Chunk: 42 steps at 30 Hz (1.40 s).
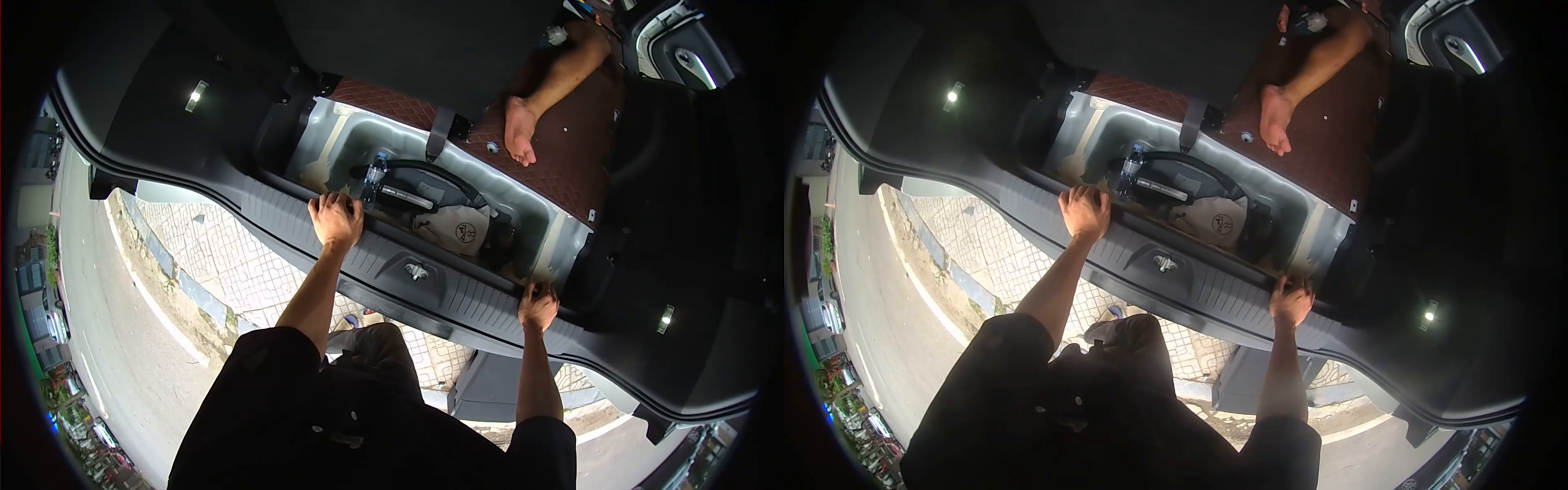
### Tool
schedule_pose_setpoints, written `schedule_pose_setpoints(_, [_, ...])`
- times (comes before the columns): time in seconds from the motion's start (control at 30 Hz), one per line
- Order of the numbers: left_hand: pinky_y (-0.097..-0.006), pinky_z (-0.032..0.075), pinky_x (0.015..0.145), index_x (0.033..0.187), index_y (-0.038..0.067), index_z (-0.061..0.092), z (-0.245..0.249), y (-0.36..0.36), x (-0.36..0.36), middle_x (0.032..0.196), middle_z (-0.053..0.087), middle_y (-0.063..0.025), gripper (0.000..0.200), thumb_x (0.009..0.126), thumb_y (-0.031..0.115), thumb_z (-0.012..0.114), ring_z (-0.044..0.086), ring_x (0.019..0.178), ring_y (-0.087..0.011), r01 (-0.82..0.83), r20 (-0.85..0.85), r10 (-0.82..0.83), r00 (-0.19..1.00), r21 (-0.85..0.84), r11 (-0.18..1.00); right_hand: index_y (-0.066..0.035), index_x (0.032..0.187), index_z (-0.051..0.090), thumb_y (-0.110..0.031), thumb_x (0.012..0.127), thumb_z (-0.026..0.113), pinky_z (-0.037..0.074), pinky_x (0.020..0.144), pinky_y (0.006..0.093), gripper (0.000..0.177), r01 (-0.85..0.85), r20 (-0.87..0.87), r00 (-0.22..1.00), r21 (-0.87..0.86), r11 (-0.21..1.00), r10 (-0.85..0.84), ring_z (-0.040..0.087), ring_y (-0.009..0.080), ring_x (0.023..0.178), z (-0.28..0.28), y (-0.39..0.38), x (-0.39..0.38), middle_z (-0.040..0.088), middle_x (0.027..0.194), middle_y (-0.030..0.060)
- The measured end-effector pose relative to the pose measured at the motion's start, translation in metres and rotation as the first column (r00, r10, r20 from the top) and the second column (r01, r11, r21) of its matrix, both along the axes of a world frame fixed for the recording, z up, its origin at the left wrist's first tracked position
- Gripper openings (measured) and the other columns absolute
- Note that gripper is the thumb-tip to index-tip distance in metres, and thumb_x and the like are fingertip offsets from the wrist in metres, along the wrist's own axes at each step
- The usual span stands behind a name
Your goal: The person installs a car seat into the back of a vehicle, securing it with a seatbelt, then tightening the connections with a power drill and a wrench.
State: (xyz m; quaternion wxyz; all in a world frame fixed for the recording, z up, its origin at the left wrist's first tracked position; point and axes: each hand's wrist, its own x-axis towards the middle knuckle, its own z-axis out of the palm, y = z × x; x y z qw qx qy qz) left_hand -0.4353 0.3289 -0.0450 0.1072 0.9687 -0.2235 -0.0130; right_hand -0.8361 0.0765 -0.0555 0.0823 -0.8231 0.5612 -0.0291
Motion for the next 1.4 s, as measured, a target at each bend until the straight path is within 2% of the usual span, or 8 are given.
schedule_pose_setpoints(0.33, [-0.0481,0.03,0.115,0.102,0.003,0.075,0.005,0.002,0.004,0.112,0.071,-0.0122,0.039,0.092,0.037,0.059,0.057,0.122,-0.0261,0.0,-0.044,-0.002,0.999,-0.049,0.999,-0.011,0.105,0.073,-0.036,0.095,0.061,0.054,0.085,0.0506,0.03,-0.029,-0.048,0.998,-0.007,1.0,0.029,0.069,0.0413,0.098,-0.004,-0.002,0.001,0.074,0.103,0.0165])
schedule_pose_setpoints(0.47, [-0.0473,0.033,0.111,0.092,0.007,0.075,0.004,0.003,0.006,0.105,0.071,-0.0087,0.03,0.089,0.035,0.063,0.059,0.115,-0.0262,-0.012,0.028,0.014,0.999,-0.092,0.996,-0.012,0.111,0.074,-0.044,0.092,0.062,0.052,0.092,0.0509,0.04,0.306,-0.436,0.88,0.222,0.926,-0.186,0.069,0.0407,0.107,-0.016,-0.02,0.051,0.074,0.111,0.0185])
schedule_pose_setpoints(0.57, [-0.0488,0.031,0.114,0.095,0.007,0.075,0.004,0.005,0.007,0.106,0.07,-0.0092,0.032,0.09,0.036,0.063,0.058,0.118,-0.0265,-0.032,-0.045,0.026,0.999,-0.149,0.988,-0.006,0.113,0.072,-0.044,0.087,0.068,0.053,0.084,0.0428,0.046,-0.267,0.109,0.963,0.336,0.903,0.245,0.071,0.0332,0.096,-0.123,-0.044,0.123,0.073,0.104,0.0161])
schedule_pose_setpoints(0.63, [-0.0494,0.03,0.116,0.098,0.007,0.074,0.004,0.007,0.008,0.106,0.07,-0.0092,0.033,0.09,0.036,0.063,0.057,0.121,-0.0267,-0.038,-0.084,0.023,0.996,-0.177,0.983,-0.007,0.123,0.065,-0.03,0.086,0.075,0.052,0.075,0.0328,0.044,-0.053,0.27,0.949,0.645,0.763,-0.163,0.062,0.0146,0.087,-0.109,-0.024,0.238,0.066,0.099,0.0075])
schedule_pose_setpoints(0.77, [-0.0506,0.033,0.111,0.095,0.008,0.072,-0.005,0.009,0.012,0.107,0.069,-0.0087,0.029,0.091,0.034,0.062,0.057,0.12,-0.0277,0.021,-0.041,-0.028,0.999,-0.181,0.983,-0.007,0.145,0.045,-0.022,0.082,0.085,0.059,0.087,0.0375,0.076,-0.079,0.37,0.444,0.923,0.375,-0.816,0.06,0.0263,0.108,-0.139,-0.017,0.382,0.055,0.126,0.0113])
schedule_pose_setpoints(0.97, [-0.0523,0.032,0.11,0.101,0.008,0.069,-0.001,0.01,0.017,0.107,0.066,-0.0089,0.026,0.091,0.03,0.062,0.055,0.122,-0.029,0.065,-0.068,-0.076,0.995,-0.154,0.986,-0.01,0.117,0.06,-0.025,0.083,0.087,0.059,0.068,0.0285,0.046,-0.207,0.325,0.145,0.934,0.293,-0.934,0.063,0.0186,0.084,-0.198,-0.016,0.428,0.061,0.107,0.0063])
schedule_pose_setpoints(1.2, [-0.0556,0.031,0.111,0.106,0.009,0.067,-0.002,0.005,0.019,0.112,0.065,-0.0102,0.026,0.089,0.028,0.061,0.053,0.126,-0.0319,0.021,-0.111,-0.036,0.993,-0.133,0.991,-0.012,0.099,0.063,-0.03,0.082,0.089,0.036,0.046,0.0231,0.036,0.011,0.455,0.328,0.874,0.485,-0.827,0.05,0.0091,0.054,-0.057,-0.013,0.37,0.054,0.076,-0.0016])
schedule_pose_setpoints(1.4, [-0.0581,0.029,0.112,0.104,0.006,0.065,-0.003,0.006,0.014,0.116,0.064,-0.0119,0.031,0.088,0.032,0.06,0.052,0.128,-0.0327,0.043,-0.127,-0.053,0.991,-0.08,0.996,-0.009,0.113,0.068,-0.023,0.082,0.088,0.046,0.057,0.0263,0.04,0.09,0.591,0.672,0.534,0.841,-0.447,0.059,0.0099,0.069,-0.116,-0.154,0.32,0.065,0.087,0.001])
